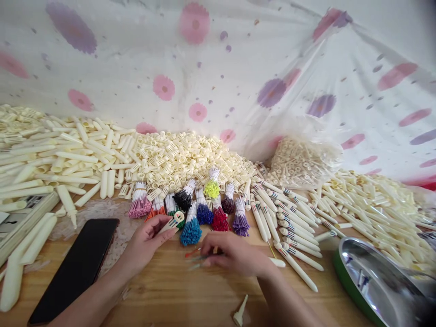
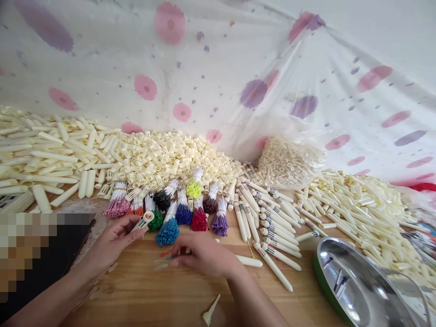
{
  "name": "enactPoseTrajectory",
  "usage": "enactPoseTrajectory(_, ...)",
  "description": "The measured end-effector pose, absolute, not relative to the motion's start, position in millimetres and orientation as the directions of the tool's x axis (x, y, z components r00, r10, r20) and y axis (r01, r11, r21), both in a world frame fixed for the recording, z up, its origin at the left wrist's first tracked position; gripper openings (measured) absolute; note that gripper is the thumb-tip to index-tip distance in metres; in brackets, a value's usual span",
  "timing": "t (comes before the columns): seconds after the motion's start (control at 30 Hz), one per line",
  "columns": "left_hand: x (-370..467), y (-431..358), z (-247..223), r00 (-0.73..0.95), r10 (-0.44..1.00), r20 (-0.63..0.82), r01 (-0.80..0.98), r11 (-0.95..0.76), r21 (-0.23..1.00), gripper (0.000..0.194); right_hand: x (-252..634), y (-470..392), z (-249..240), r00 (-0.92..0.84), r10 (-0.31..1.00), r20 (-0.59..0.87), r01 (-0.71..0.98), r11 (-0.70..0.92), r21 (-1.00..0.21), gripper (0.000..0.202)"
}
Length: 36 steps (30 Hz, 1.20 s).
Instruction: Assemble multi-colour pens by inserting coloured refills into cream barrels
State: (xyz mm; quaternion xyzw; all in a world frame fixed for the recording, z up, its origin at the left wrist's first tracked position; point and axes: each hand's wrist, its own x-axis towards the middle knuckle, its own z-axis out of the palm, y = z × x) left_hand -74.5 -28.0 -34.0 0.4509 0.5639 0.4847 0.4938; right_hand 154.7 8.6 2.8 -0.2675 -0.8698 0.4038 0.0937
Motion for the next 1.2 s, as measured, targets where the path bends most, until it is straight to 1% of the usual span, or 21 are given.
enactPoseTrajectory(0.03, -75, -28, -33, -0.103, 0.988, -0.117, 0.042, 0.122, 0.992, 0.030, 153, 7, -4, -0.868, 0.493, -0.063, 0.394, 0.605, -0.692, 0.008)
enactPoseTrajectory(0.1, -74, -28, -31, -0.092, 0.990, -0.107, 0.070, 0.114, 0.991, 0.029, 146, 2, -19, -0.875, 0.479, -0.063, 0.431, 0.715, -0.551, 0.010)
enactPoseTrajectory(0.17, -73, -29, -30, -0.079, 0.992, -0.098, 0.081, 0.105, 0.991, 0.031, 137, -2, -31, -0.868, 0.492, -0.063, 0.472, 0.782, -0.407, 0.015)
enactPoseTrajectory(0.23, -72, -30, -29, -0.067, 0.993, -0.101, 0.066, 0.105, 0.992, 0.033, 132, -3, -36, -0.869, 0.493, -0.050, 0.481, 0.814, -0.325, 0.022)
enactPoseTrajectory(0.3, -70, -30, -27, -0.056, 0.992, -0.116, 0.040, 0.118, 0.992, 0.038, 133, -2, -34, -0.875, 0.485, -0.010, 0.462, 0.827, -0.321, 0.027)
enactPoseTrajectory(0.37, -68, -30, -25, -0.058, 0.989, -0.138, 0.008, 0.139, 0.990, 0.042, 139, 4, -26, -0.865, 0.498, 0.061, 0.452, 0.825, -0.339, 0.024)
enactPoseTrajectory(0.4, -67, -30, -24, -0.060, 0.987, -0.151, -0.012, 0.151, 0.988, 0.044, 143, 8, -21, -0.846, 0.523, 0.107, 0.463, 0.818, -0.341, 0.020)
enactPoseTrajectory(0.47, -67, -30, -25, -0.057, 0.983, -0.175, -0.055, 0.172, 0.984, 0.045, 151, 23, -9, -0.766, 0.605, 0.218, 0.535, 0.787, -0.306, 0.016)
enactPoseTrajectory(0.5, -66, -30, -27, -0.051, 0.982, -0.183, -0.074, 0.179, 0.981, 0.045, 155, 33, -5, -0.714, 0.643, 0.275, 0.582, 0.765, -0.277, 0.016)
enactPoseTrajectory(0.57, -66, -31, -30, -0.039, 0.980, -0.193, -0.101, 0.188, 0.977, 0.043, 160, 58, 1, -0.596, 0.697, 0.399, 0.701, 0.694, -0.165, 0.018)
enactPoseTrajectory(0.63, -67, -31, -34, -0.028, 0.981, -0.194, -0.105, 0.190, 0.976, 0.041, 163, 84, 2, -0.627, 0.657, 0.419, 0.726, 0.688, 0.008, 0.019)
enactPoseTrajectory(0.67, -67, -31, -36, -0.023, 0.981, -0.194, -0.100, 0.191, 0.977, 0.040, 163, 97, 1, -0.650, 0.639, 0.413, 0.713, 0.700, 0.039, 0.020)
enactPoseTrajectory(0.8, -68, -32, -38, -0.004, 0.982, -0.189, -0.076, 0.188, 0.979, 0.038, 159, 130, -5, -0.755, 0.552, 0.353, 0.622, 0.773, 0.121, 0.027)
enactPoseTrajectory(0.93, -69, -32, -38, 0.000, 0.984, -0.180, -0.057, 0.179, 0.982, 0.037, 155, 137, -9, -0.817, 0.485, 0.310, 0.553, 0.811, 0.189, 0.022)
enactPoseTrajectory(1.07, -69, -33, -38, -0.004, 0.982, -0.187, -0.042, 0.187, 0.981, 0.038, 155, 132, -15, -0.838, 0.432, 0.334, 0.516, 0.827, 0.223, 0.019)
enactPoseTrajectory(1.2, -68, -33, -38, -0.002, 0.983, -0.186, -0.019, 0.185, 0.982, 0.038, 157, 122, -24, -0.852, 0.354, 0.386, 0.462, 0.854, 0.239, 0.022)
